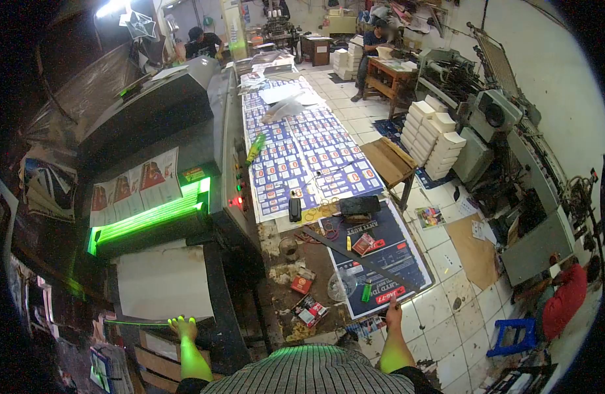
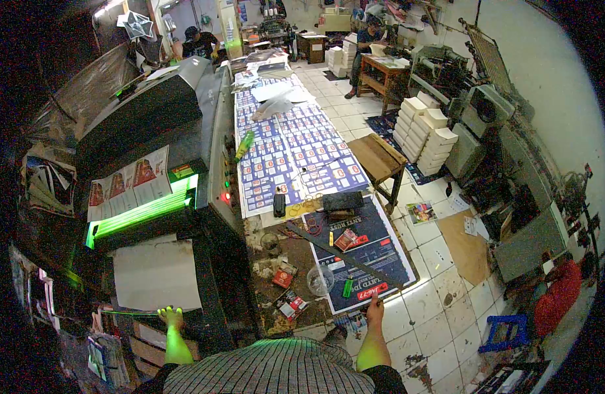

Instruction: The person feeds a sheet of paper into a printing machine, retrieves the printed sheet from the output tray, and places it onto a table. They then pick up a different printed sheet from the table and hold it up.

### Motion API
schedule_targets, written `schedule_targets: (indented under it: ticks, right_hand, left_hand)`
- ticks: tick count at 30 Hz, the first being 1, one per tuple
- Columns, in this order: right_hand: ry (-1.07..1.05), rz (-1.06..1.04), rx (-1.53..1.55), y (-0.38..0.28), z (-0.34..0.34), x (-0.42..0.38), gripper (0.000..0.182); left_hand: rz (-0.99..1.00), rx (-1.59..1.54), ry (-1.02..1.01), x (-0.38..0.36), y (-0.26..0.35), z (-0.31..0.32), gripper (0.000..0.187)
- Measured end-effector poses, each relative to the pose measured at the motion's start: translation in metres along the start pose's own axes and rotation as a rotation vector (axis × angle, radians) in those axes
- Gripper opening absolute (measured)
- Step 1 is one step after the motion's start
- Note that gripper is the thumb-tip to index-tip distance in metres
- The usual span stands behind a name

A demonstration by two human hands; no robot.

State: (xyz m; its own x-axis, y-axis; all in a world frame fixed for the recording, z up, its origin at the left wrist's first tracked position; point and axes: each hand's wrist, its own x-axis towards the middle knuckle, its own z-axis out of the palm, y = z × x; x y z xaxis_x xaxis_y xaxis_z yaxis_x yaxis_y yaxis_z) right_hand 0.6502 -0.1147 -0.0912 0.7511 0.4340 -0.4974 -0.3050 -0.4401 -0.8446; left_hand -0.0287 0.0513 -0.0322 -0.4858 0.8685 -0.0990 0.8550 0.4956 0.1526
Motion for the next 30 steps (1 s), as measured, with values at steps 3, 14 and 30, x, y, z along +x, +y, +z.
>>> schedule_targets:
  ticks: [3,14,30]
  right_hand:
    - [0.004,0.020,0.042,0.014,0.002,0.014,0.069]
    - [-0.004,-0.032,0.052,0.015,0.001,0.012,0.074]
    - [-0.046,-0.014,0.092,0.021,0.001,0.020,0.073]
  left_hand:
    - [0.044,0.040,-0.030,0.013,-0.011,0.011,0.055]
    - [0.043,0.086,-0.033,-0.002,0.005,-0.005,0.054]
    - [-0.010,0.012,-0.022,0.001,0.000,0.001,0.055]
